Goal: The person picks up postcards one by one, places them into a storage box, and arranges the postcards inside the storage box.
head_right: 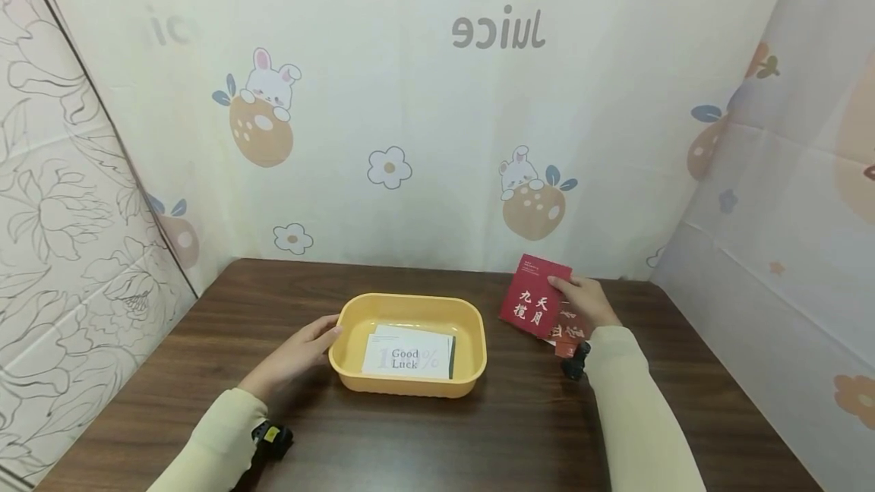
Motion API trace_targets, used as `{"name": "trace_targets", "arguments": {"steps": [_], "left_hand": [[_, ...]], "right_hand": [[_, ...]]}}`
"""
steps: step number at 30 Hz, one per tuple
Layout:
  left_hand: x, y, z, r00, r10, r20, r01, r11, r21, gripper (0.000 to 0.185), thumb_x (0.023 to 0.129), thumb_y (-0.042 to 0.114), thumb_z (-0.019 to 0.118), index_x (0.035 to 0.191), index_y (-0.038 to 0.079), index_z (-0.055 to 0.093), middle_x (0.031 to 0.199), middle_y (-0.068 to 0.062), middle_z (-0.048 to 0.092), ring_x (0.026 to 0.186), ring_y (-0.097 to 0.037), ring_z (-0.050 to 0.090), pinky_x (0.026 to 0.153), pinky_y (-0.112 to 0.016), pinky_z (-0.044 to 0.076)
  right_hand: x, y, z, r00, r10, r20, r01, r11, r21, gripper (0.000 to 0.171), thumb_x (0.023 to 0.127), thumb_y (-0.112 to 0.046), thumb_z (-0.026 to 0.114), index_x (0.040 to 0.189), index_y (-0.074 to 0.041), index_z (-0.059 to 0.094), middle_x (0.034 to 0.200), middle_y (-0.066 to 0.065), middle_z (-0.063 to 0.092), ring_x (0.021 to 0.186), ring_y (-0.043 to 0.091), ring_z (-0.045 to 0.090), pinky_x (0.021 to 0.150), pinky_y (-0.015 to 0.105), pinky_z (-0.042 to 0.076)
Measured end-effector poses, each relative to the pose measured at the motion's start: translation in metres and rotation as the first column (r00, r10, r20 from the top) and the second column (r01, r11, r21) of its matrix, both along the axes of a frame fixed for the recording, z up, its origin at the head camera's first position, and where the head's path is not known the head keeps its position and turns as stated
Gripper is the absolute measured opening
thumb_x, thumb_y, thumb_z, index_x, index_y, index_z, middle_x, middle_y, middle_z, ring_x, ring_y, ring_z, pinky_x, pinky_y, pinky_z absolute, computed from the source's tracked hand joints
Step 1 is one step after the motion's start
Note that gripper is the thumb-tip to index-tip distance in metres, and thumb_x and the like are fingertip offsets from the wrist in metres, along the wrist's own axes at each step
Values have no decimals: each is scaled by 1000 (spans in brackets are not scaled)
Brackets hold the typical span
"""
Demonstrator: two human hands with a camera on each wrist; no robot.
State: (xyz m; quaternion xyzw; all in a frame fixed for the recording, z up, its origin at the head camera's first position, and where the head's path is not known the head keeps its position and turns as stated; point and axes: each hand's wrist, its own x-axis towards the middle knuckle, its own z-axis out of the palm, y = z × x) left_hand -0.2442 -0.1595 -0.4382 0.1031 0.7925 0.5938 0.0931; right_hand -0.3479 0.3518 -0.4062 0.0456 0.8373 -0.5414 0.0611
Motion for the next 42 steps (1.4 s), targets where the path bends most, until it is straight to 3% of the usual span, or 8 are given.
{"name": "trace_targets", "arguments": {"steps": [5, 10, 15, 20, 24, 32, 42], "left_hand": [[1, 0, 0, 1000, -3, 2, 3, 1000, 1, 48, 109, 24, 46, 150, 0, 39, 143, -23, 49, 126, -35, 54, 96, -45, 53], [1, 0, 0, 1000, -9, 2, 9, 1000, 7, 48, 109, 24, 46, 151, 0, 39, 144, -23, 49, 127, -35, 54, 97, -45, 52], [1, -1, -2, 1000, -4, -5, 4, 1000, -1, 48, 109, 25, 46, 150, 0, 39, 144, -23, 49, 126, -36, 54, 96, -46, 53], [0, -1, -2, 1000, 5, 1, -5, 1000, 10, 48, 109, 24, 46, 150, 1, 40, 144, -21, 49, 127, -34, 54, 96, -45, 53], [-1, -1, -1, 1000, -8, -5, 8, 1000, 22, 48, 109, 23, 46, 150, -1, 39, 144, -22, 49, 127, -35, 54, 96, -44, 53], [-2, -1, -1, 1000, -6, -8, 6, 1000, 17, 48, 110, 23, 45, 151, -1, 38, 144, -23, 49, 127, -35, 54, 96, -44, 53], [0, 0, -1, 1000, -9, -14, 9, 1000, 12, 48, 110, 24, 46, 150, -1, 40, 142, -22, 50, 126, -34, 55, 96, -44, 53]], "right_hand": [[1, -7, 7, 994, 5, -108, -3, 1000, 20, 81, 101, -59, 46, 155, -1, 31, 130, 24, 54, 104, 24, 61, 87, 42, 56], [3, -12, 16, 987, 38, -154, -31, 999, 42, 78, 103, -58, 38, 157, -4, 25, 135, 27, 49, 102, 21, 60, 83, 39, 57], [-1, -19, 26, 980, 89, -180, -85, 996, 30, 70, 107, -54, 27, 155, -3, 23, 123, 24, 53, 92, 18, 61, 77, 37, 59], [-5, -27, 34, 988, 100, -120, -105, 994, -37, 57, 110, -40, 20, 145, 4, 27, 108, 15, 53, 84, 18, 58, 70, 32, 56], [-4, -33, 38, 988, 113, -105, -118, 992, -46, 52, 109, -32, 23, 149, 1, 24, 114, 18, 51, 87, 20, 58, 71, 31, 57], [-4, -43, 47, 961, 184, -206, -192, 981, -21, 58, 110, -36, 38, 155, -1, 24, 128, 27, 51, 94, 17, 62, 78, 33, 59], [1, -73, 61, 961, 118, -249, -125, 992, -13, 70, 100, -51, 55, 154, -10, 37, 137, 23, 52, 97, 20, 66, 80, 33, 59]]}}
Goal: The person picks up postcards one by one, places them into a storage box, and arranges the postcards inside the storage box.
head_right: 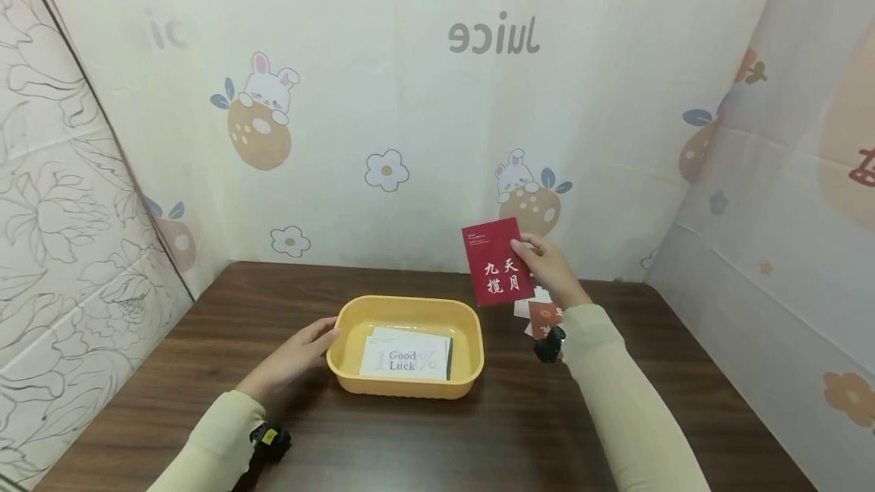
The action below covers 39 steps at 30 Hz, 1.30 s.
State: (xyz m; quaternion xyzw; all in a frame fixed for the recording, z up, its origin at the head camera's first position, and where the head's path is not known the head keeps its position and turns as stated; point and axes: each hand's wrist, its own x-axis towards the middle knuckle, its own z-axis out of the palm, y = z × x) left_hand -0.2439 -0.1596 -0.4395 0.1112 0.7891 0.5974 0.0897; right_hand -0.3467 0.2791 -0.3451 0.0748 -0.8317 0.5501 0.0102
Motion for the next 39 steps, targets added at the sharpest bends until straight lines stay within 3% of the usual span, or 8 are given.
{"name": "trace_targets", "arguments": {"steps": [7, 13, 17, 27, 33, 39], "left_hand": [[3, -2, 2, 1000, -31, -7, 31, 999, 8, 50, 110, 24, 44, 151, -3, 36, 145, -27, 46, 127, -38, 53, 96, -46, 53], [3, -2, 3, 999, -37, -2, 37, 999, 20, 51, 110, 24, 44, 151, -4, 34, 145, -28, 45, 128, -40, 52, 96, -47, 52], [3, -2, 2, 999, -37, -4, 37, 999, 19, 51, 110, 23, 44, 151, -5, 34, 145, -28, 45, 127, -40, 52, 96, -47, 53], [0, 1, 1, 1000, -1, 3, 1, 1000, 6, 49, 110, 24, 45, 150, -2, 38, 145, -25, 47, 127, -36, 53, 97, -45, 53], [-1, 0, 0, 1000, -11, -4, 11, 1000, -1, 49, 110, 24, 45, 151, -2, 37, 145, -25, 47, 126, -36, 54, 96, -45, 53], [0, 0, -1, 1000, -7, -8, 7, 1000, -1, 49, 109, 25, 46, 150, -2, 39, 144, -24, 48, 126, -36, 54, 95, -45, 53]], "right_hand": [[-1, -18, 10, 998, 55, -36, -54, 998, 9, 67, 103, -49, 50, 155, -9, 38, 135, 25, 52, 101, 22, 62, 79, 29, 57], [0, -33, 15, 990, 127, -57, -127, 992, -5, 58, 106, -40, 49, 153, -5, 41, 126, 25, 56, 93, 21, 64, 77, 34, 60], [4, -41, 17, 990, 139, -27, -138, 990, 17, 57, 104, -41, 54, 148, -6, 48, 123, 23, 60, 92, 26, 66, 77, 38, 60], [1, -60, 19, 984, 177, 20, -178, 981, 72, 46, 97, -47, 65, 129, -14, 68, 97, 18, 67, 68, 29, 67, 62, 40, 61], [3, -77, 19, 969, 243, 46, -247, 960, 133, 42, 96, -46, 66, 126, -16, 70, 92, 16, 69, 66, 31, 69, 59, 41, 60], [4, -92, 17, 937, 345, 61, -350, 921, 169, 38, 97, -40, 67, 124, -14, 71, 99, 13, 71, 74, 32, 72, 65, 43, 61]]}}
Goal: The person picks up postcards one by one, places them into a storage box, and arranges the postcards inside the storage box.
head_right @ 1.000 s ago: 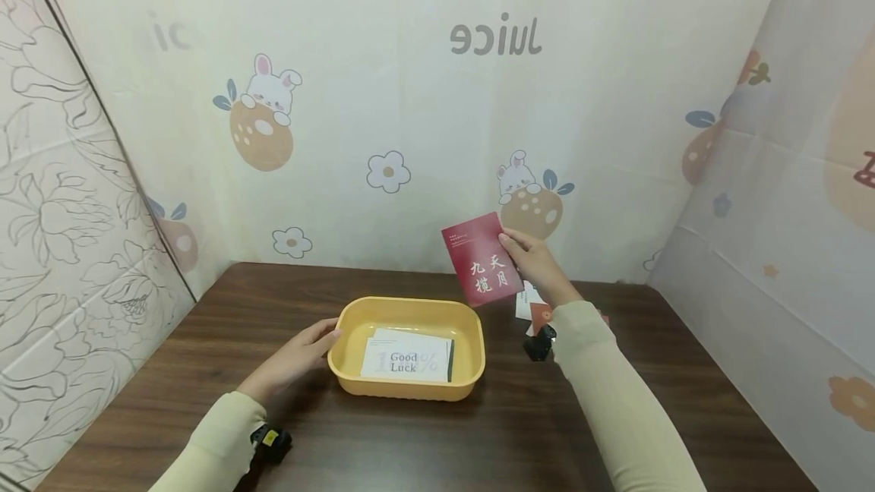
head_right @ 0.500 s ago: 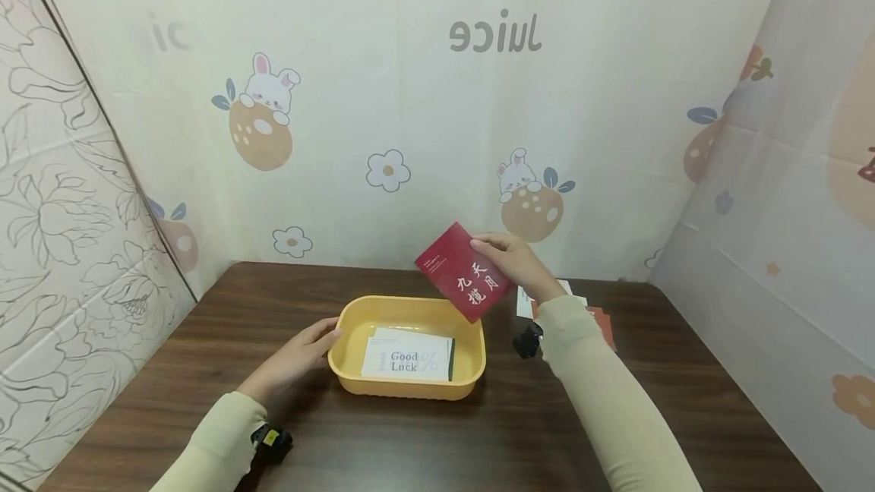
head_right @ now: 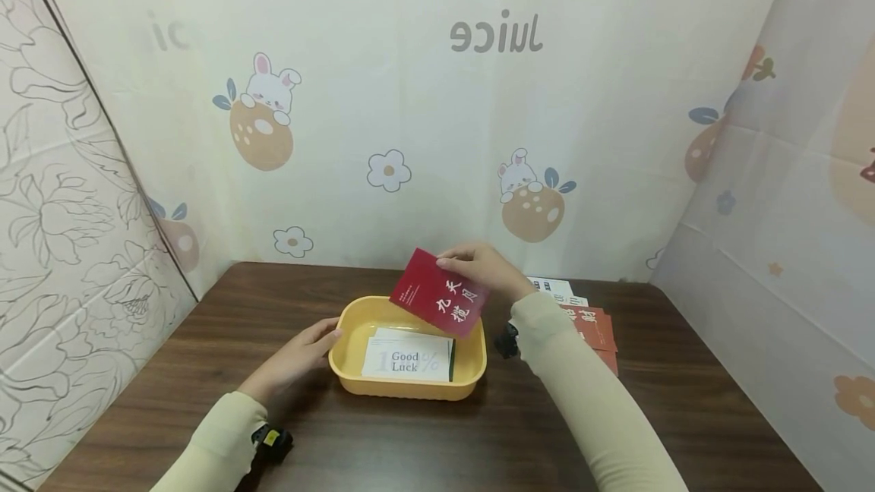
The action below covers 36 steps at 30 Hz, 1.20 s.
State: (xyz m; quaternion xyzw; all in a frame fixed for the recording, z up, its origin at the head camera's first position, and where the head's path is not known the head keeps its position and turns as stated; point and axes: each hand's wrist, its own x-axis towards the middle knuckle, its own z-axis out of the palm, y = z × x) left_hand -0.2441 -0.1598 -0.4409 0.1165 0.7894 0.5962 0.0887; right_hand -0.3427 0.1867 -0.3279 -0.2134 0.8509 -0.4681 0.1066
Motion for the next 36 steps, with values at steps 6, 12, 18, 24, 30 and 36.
{"name": "trace_targets", "arguments": {"steps": [6, 12, 18, 24, 30, 36], "left_hand": [[1, 0, 1, 1000, -6, 6, 6, 1000, 3, 49, 110, 24, 45, 151, -2, 37, 145, -26, 46, 127, -38, 53, 96, -46, 53], [1, 0, 3, 1000, 9, 11, -9, 1000, 2, 49, 109, 24, 46, 151, -2, 38, 144, -24, 48, 127, -37, 54, 97, -46, 52], [0, 1, 3, 1000, 6, 17, -6, 1000, 8, 49, 110, 23, 45, 150, -2, 37, 144, -25, 48, 126, -37, 54, 96, -44, 53], [-1, 0, 3, 1000, -6, 10, 6, 1000, 8, 49, 110, 23, 44, 151, -4, 36, 144, -27, 47, 127, -38, 53, 97, -45, 52], [-1, 1, 3, 1000, 13, 17, -13, 1000, 0, 48, 109, 23, 46, 150, -2, 39, 143, -24, 49, 126, -36, 55, 96, -45, 53], [-1, 1, 3, 1000, 10, 12, -10, 1000, -2, 48, 110, 22, 45, 150, -2, 38, 143, -25, 49, 126, -37, 55, 95, -45, 53]], "right_hand": [[1, -13, -1, 997, 63, 41, -64, 998, 20, 31, 96, -34, 70, 121, -15, 74, 102, 11, 72, 78, 32, 72, 68, 44, 61], [0, -24, -4, 992, 95, 87, -102, 992, 76, 30, 96, -36, 69, 119, -18, 75, 102, 9, 73, 81, 30, 72, 69, 42, 61], [2, -33, -7, 982, 182, 57, -190, 960, 204, 26, 101, -24, 61, 123, -17, 73, 107, 4, 69, 87, 24, 68, 74, 37, 60], [1, -40, -14, 973, 201, 112, -219, 958, 185, 26, 103, -15, 56, 124, -15, 72, 109, 5, 69, 94, 25, 66, 79, 37, 60], [1, -47, -19, 966, 219, 137, -246, 943, 224, 26, 100, -14, 60, 123, -17, 73, 109, 2, 69, 97, 24, 65, 82, 36, 58], [-1, -57, -25, 960, 252, 122, -279, 887, 369, 30, 99, -13, 61, 127, -19, 71, 110, -2, 68, 97, 19, 63, 83, 34, 58]]}}
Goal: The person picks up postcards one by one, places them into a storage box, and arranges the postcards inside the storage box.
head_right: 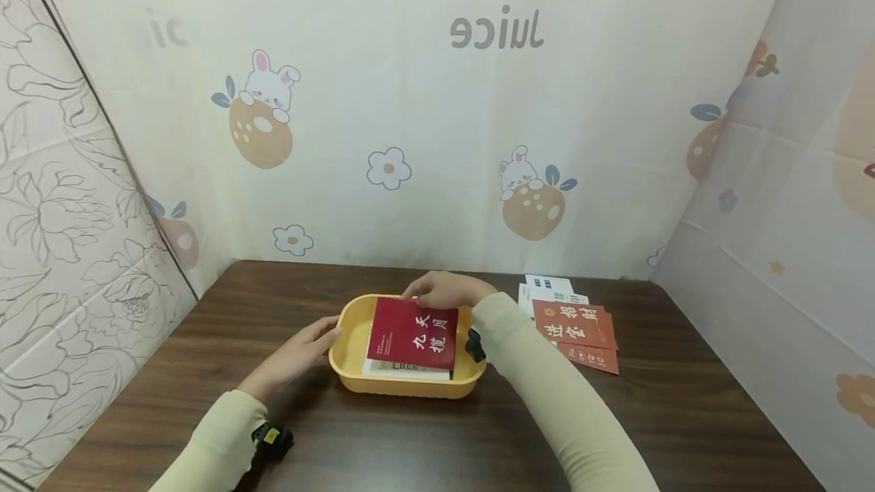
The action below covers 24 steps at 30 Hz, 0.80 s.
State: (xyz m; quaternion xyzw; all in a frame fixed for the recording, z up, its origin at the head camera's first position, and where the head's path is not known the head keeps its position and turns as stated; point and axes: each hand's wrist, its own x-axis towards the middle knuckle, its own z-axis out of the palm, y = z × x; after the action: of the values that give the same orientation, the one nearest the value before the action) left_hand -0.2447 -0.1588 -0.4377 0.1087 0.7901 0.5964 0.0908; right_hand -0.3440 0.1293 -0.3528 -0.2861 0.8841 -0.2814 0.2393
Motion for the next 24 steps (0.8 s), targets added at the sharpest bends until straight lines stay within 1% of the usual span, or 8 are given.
{"name": "trace_targets", "arguments": {"steps": [3, 6, 10, 15, 24], "left_hand": [[1, -1, 1, 1000, -9, -2, 9, 1000, 8, 49, 110, 22, 45, 151, -3, 37, 144, -26, 48, 126, -38, 54, 96, -46, 53], [1, -1, 2, 1000, -18, -2, 18, 1000, 13, 49, 110, 22, 44, 151, -3, 36, 144, -27, 47, 126, -39, 53, 96, -46, 53], [1, -2, 2, 1000, -18, 0, 18, 1000, 10, 49, 110, 23, 44, 151, -3, 36, 143, -26, 48, 125, -38, 54, 95, -46, 53], [2, -2, 3, 1000, -14, 1, 14, 1000, 11, 49, 110, 23, 44, 151, -3, 36, 143, -26, 48, 124, -38, 55, 95, -46, 53], [-1, -1, 0, 1000, -22, -4, 22, 1000, 13, 48, 110, 21, 44, 150, -5, 36, 142, -28, 47, 126, -39, 53, 96, -45, 53]], "right_hand": [[0, -4, -2, 1000, 13, 11, -13, 998, 56, 34, 97, -9, 62, 127, -20, 71, 109, -3, 68, 98, 19, 63, 84, 35, 58], [-1, -8, -5, 999, 19, 26, -21, 996, 81, 37, 95, -5, 61, 127, -20, 71, 107, -3, 69, 97, 19, 63, 86, 36, 57], [-1, -12, -8, 999, 23, 40, -26, 995, 100, 38, 96, -2, 59, 127, -20, 72, 106, -3, 69, 97, 18, 63, 88, 38, 56], [-1, -15, -12, 999, 33, 33, -37, 992, 120, 40, 96, 1, 56, 126, -20, 72, 107, -3, 69, 98, 17, 63, 88, 38, 56], [1, -17, -18, 1000, 8, 30, -12, 989, 149, 39, 98, -1, 56, 126, -22, 73, 115, -2, 68, 106, 19, 60, 94, 40, 54]]}}
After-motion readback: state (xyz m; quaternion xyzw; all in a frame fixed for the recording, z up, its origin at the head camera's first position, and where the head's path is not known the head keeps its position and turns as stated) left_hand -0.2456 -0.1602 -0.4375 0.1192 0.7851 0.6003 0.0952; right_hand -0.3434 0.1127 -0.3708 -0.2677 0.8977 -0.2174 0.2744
